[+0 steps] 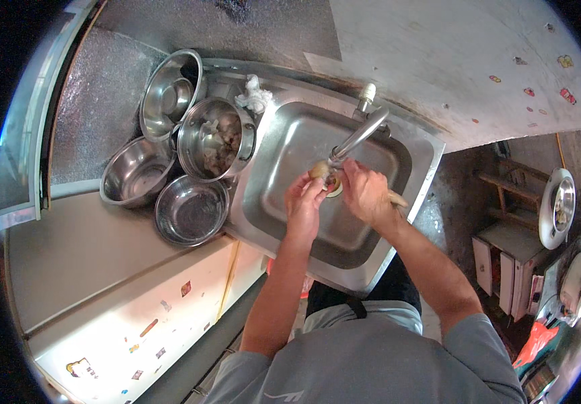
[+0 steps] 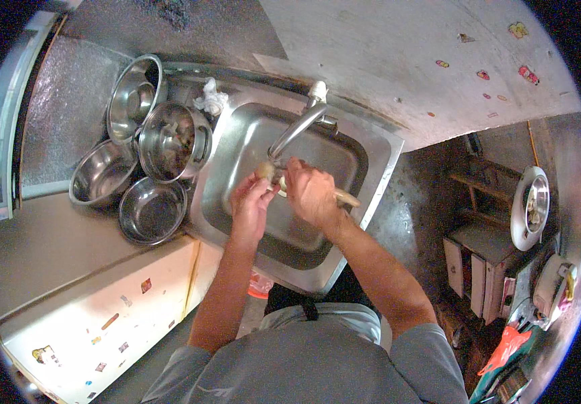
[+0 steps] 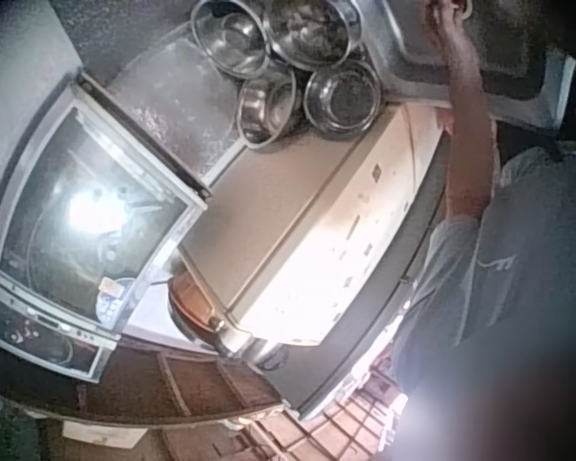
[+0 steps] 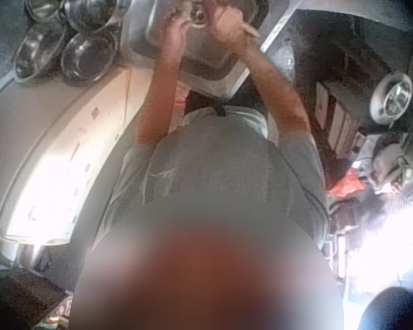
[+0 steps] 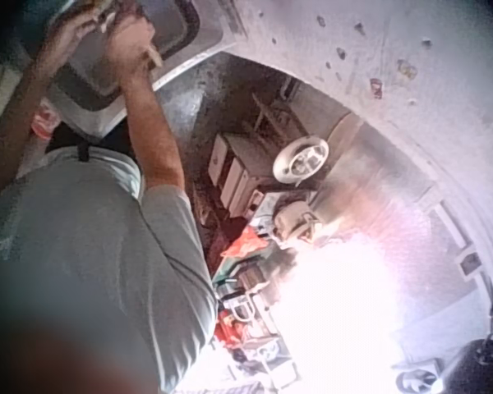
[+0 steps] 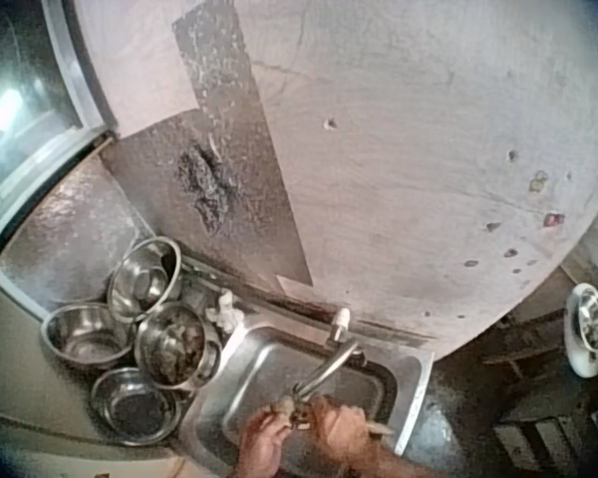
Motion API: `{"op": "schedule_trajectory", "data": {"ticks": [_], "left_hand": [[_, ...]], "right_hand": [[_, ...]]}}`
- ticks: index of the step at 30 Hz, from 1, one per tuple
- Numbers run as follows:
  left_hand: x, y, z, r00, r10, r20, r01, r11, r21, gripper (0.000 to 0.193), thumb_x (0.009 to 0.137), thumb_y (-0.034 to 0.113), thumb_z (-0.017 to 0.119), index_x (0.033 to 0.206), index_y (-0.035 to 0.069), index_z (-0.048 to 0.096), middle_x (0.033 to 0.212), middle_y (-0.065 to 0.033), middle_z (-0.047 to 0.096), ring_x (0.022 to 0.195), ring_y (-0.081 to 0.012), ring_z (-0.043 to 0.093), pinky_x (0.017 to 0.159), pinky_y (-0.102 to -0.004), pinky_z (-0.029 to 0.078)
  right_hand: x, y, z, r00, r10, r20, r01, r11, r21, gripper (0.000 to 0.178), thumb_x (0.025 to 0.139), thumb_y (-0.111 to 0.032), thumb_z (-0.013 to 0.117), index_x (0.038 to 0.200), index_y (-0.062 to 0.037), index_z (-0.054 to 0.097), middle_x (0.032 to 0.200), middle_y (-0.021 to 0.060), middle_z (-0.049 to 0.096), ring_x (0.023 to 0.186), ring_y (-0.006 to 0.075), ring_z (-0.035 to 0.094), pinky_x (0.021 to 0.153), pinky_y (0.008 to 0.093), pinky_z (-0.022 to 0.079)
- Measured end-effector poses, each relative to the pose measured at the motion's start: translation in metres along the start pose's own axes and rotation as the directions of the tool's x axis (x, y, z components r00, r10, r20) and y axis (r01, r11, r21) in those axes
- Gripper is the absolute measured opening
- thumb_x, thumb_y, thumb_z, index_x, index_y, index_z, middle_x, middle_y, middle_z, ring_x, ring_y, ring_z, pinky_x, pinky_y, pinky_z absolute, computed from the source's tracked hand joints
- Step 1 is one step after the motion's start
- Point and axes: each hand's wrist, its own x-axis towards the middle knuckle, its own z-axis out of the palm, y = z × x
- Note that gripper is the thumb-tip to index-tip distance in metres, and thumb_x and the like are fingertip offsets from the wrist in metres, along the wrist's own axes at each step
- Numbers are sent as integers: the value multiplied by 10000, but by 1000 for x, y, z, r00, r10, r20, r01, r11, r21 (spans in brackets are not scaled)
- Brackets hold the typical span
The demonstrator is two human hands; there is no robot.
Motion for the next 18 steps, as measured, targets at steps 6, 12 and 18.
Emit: {"op": "schedule_trajectory", "data": {"ticks": [6, 12, 18], "left_hand": [[-3, 4, -10, 995, -27, 97, 35, 996, -87, 242, 908, 91, 592, 1143, 33, 594, 1090, -57, 643, 1030, -171, 604, 924, -362, 487], [-4, 3, -15, 983, -23, 184, 54, 985, -165, 286, 903, 99, 601, 1178, 30, 567, 1109, -59, 631, 1043, -174, 597, 959, -375, 472], [-7, 8, -10, 983, -37, 182, 56, 993, -102, 284, 912, 109, 592, 1180, 21, 565, 1099, -67, 634, 1039, -188, 599, 932, -363, 483]], "right_hand": [[3, 6, -7, 1000, 21, 16, -21, 1000, -9, 136, 884, -142, 569, 946, -25, 540, 856, 203, 659, 746, 408, 661, 663, 495, 533], [3, -5, -10, 989, -143, 41, 141, 989, 54, 126, 880, -143, 574, 940, -35, 553, 866, 201, 655, 780, 402, 659, 676, 497, 525], [5, 6, -14, 991, -127, -28, 130, 981, 144, 97, 863, -107, 569, 925, -33, 562, 869, 212, 634, 826, 414, 630, 708, 494, 510]]}}
